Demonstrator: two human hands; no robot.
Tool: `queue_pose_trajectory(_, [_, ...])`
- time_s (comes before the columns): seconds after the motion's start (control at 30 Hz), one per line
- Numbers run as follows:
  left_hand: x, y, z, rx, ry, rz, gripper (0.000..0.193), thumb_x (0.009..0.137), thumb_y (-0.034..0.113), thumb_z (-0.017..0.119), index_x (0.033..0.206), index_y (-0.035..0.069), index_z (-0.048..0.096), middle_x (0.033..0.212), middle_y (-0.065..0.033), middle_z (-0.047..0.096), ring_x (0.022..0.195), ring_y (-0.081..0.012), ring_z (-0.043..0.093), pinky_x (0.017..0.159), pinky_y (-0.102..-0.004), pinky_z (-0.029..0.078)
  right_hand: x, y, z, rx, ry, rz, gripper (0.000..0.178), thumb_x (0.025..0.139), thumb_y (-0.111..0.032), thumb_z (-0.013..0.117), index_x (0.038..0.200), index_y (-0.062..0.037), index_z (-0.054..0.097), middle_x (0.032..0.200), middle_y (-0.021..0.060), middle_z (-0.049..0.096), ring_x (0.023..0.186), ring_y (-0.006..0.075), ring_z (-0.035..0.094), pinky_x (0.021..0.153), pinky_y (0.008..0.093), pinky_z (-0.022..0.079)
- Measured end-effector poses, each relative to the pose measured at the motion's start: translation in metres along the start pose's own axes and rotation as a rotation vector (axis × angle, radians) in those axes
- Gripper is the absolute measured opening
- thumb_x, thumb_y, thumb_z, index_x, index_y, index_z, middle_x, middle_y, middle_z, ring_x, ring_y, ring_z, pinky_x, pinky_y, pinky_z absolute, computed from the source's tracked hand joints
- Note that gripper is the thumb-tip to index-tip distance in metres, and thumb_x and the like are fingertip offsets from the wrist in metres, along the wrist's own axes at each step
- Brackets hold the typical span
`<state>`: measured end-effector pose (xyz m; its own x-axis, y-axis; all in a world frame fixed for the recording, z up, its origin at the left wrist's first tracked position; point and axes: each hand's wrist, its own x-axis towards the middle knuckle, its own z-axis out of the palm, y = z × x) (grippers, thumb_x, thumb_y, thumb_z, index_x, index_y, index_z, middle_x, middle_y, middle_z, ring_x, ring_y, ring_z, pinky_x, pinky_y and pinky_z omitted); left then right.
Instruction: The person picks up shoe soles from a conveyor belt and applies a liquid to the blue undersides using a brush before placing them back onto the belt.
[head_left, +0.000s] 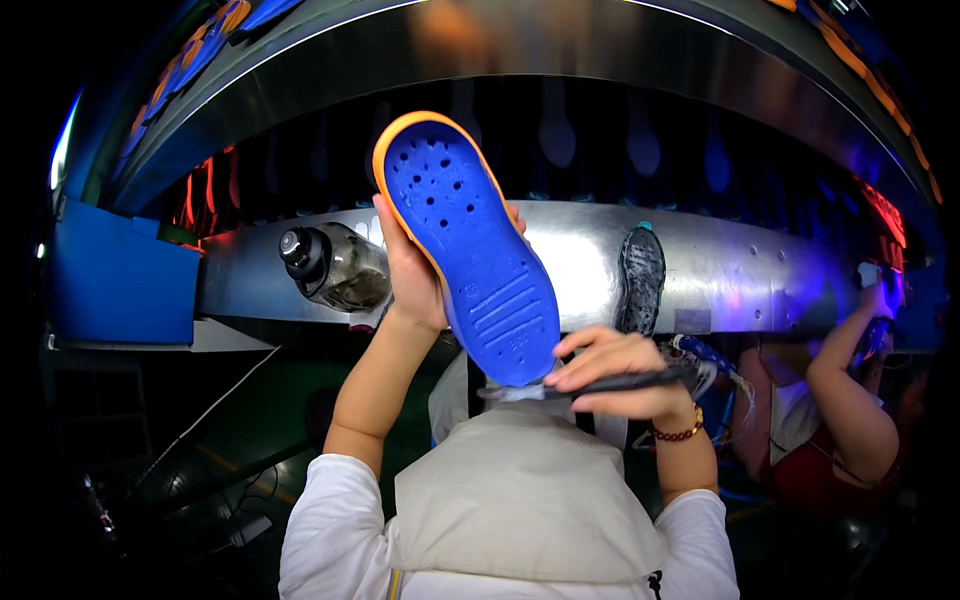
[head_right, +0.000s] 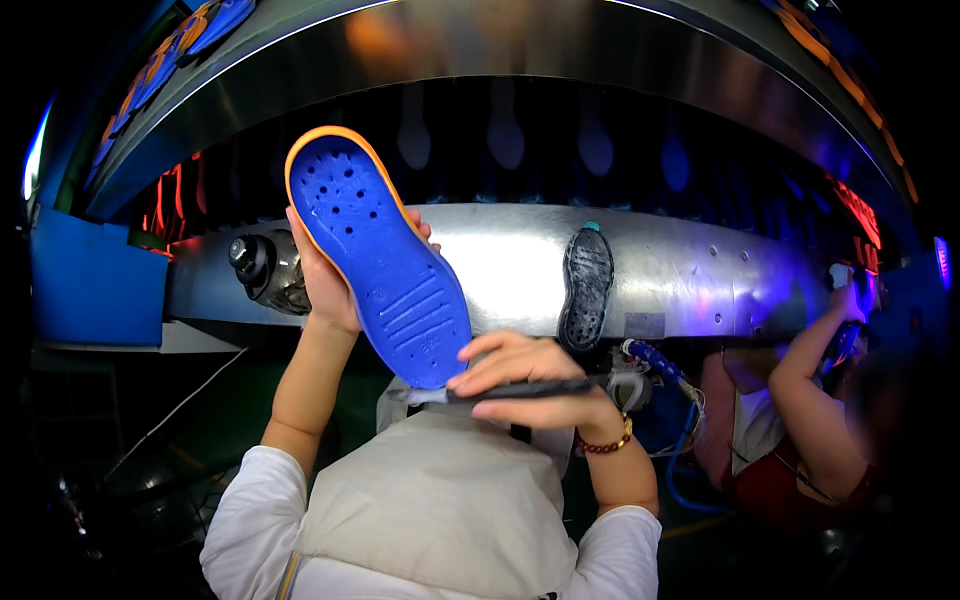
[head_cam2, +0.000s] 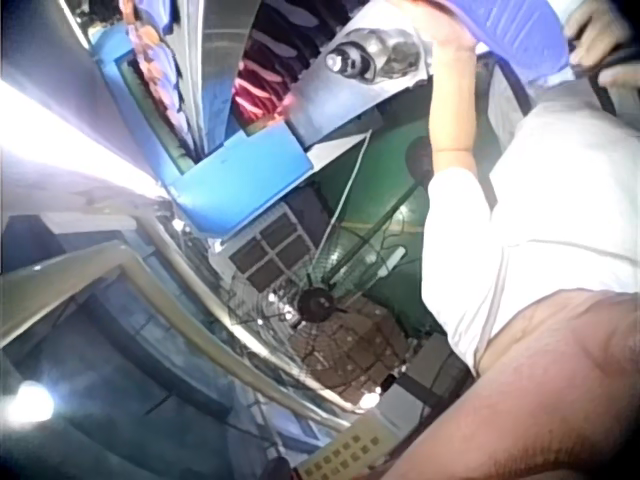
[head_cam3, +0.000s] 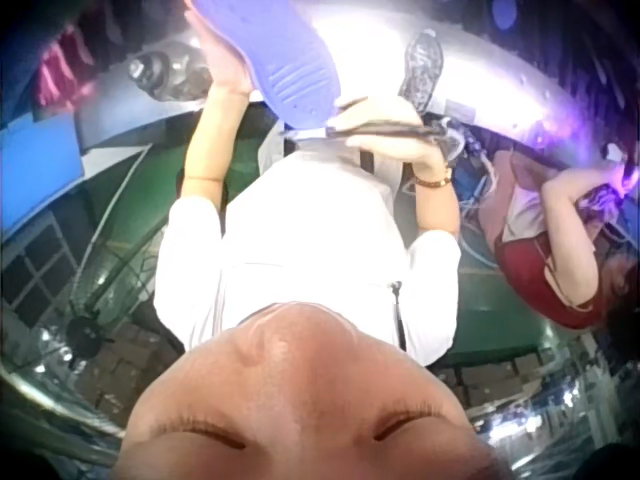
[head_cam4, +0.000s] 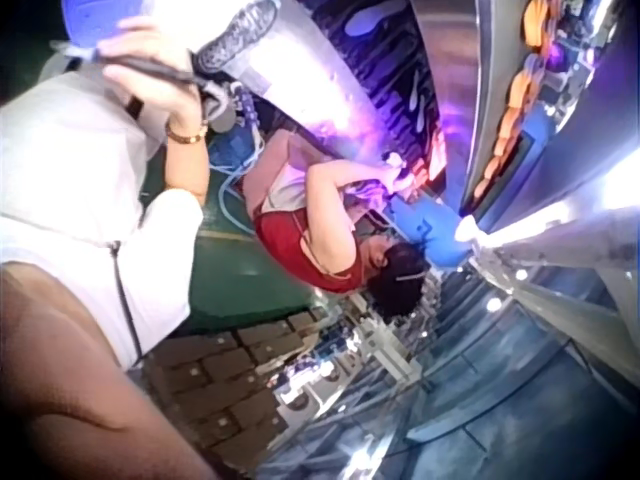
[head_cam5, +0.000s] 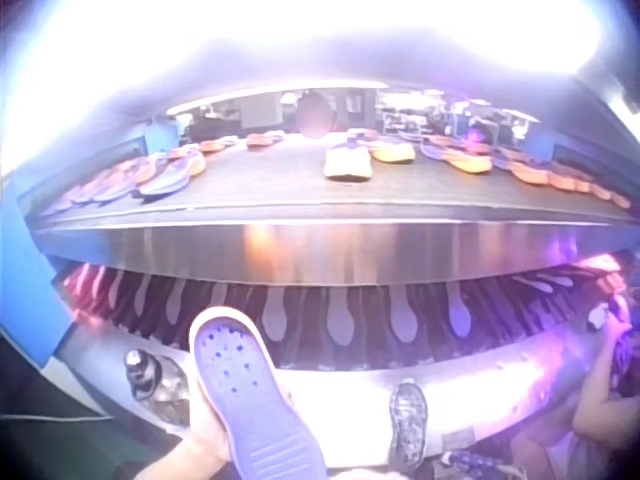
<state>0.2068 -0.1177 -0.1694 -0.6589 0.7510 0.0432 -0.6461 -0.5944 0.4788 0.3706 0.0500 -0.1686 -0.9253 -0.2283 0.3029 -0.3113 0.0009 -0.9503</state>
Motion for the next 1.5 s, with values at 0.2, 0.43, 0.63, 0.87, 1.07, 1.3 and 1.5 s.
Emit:
queue_pose_trajectory(0.2, [0.002, -0.004, 0.009, -0.242, 0.019, -0.022, 0.084, 0.081, 0.068, 0.027, 0.133, 0.002, 0.031, 0.125, -0.0222, 0.044, 0.113, -0.0375, 0.046, 0.094, -0.0539, 0.036, -0.002, 0.017, 0.007, 0.539, 0.458, 0.085, 0.02, 0.077, 0.002, 0.058, 0.096, 0.0052, 0.059, 0.1, 0.0192, 0.061, 0.097, 0.0233, 0.057, 0.09, 0.033, 0.043])
queue_pose_trajectory(0.43, [-0.019, -0.035, 0.013, 0.034, 0.028, -0.004, 0.067, 0.087, 0.048, 0.031, 0.134, 0.001, 0.027, 0.131, -0.0188, 0.04, 0.118, -0.0328, 0.043, 0.1, -0.0491, 0.033, 0.011, 0.001, 0.041, 0.074, 0.509, -0.024, 0.021, 0.076, 0.004, 0.06, 0.096, 0.0044, 0.058, 0.1, 0.0185, 0.061, 0.093, 0.0233, 0.059, 0.085, 0.0317, 0.044])
queue_pose_trajectory(0.63, [-0.015, -0.03, 0.007, -0.086, -0.012, 0.011, 0.053, 0.091, 0.035, 0.034, 0.132, 0.001, 0.031, 0.126, -0.0168, 0.046, 0.113, -0.0262, 0.049, 0.098, -0.0396, 0.037, 0.013, 0.007, 0.025, 0.102, 0.497, -0.015, 0.02, 0.073, 0.004, 0.061, 0.094, 0.003, 0.06, 0.097, 0.017, 0.062, 0.091, 0.0247, 0.059, 0.083, 0.0332, 0.046])
queue_pose_trajectory(0.87, [-0.013, -0.024, 0.009, -0.092, -0.003, 0.007, 0.051, 0.091, 0.033, 0.034, 0.128, -0.002, 0.036, 0.122, -0.0179, 0.049, 0.11, -0.0266, 0.051, 0.095, -0.0384, 0.04, 0.023, -0.013, 0.009, -0.039, 0.313, -0.106, 0.02, 0.067, 0.005, 0.065, 0.087, 0.0027, 0.064, 0.089, 0.0152, 0.065, 0.086, 0.0252, 0.062, 0.079, 0.0327, 0.048])
queue_pose_trajectory(1.07, [-0.01, -0.02, 0.007, -0.129, -0.003, -0.051, 0.051, 0.091, 0.032, 0.035, 0.126, -0.005, 0.038, 0.119, -0.0205, 0.051, 0.105, -0.0279, 0.054, 0.093, -0.038, 0.042, 0.028, -0.024, 0.005, -0.276, 0.117, -0.121, 0.021, 0.065, 0.003, 0.067, 0.086, 0.0021, 0.064, 0.088, 0.0132, 0.066, 0.084, 0.0246, 0.062, 0.076, 0.0319, 0.049])
queue_pose_trajectory(1.3, [-0.006, -0.011, -0.007, -0.214, -0.047, -0.278, 0.051, 0.09, 0.032, 0.038, 0.125, -0.006, 0.038, 0.118, -0.022, 0.051, 0.104, -0.0292, 0.055, 0.092, -0.0395, 0.044, 0.026, -0.022, 0.013, -0.327, -0.038, -0.147, 0.019, 0.068, -0.004, 0.069, 0.087, -0.0025, 0.065, 0.09, 0.0089, 0.065, 0.087, 0.0237, 0.061, 0.078, 0.0318, 0.047])
queue_pose_trajectory(1.5, [-0.006, -0.005, 0.006, -0.001, -0.019, -0.599, 0.052, 0.087, 0.029, 0.047, 0.124, -0.007, 0.04, 0.113, -0.0232, 0.053, 0.097, -0.027, 0.059, 0.085, -0.0354, 0.048, 0.019, -0.021, -0.008, -0.307, 0.013, 0.027, 0.021, 0.068, -0.001, 0.07, 0.089, -0.0012, 0.066, 0.093, 0.0136, 0.066, 0.089, 0.0244, 0.063, 0.076, 0.0313, 0.05])
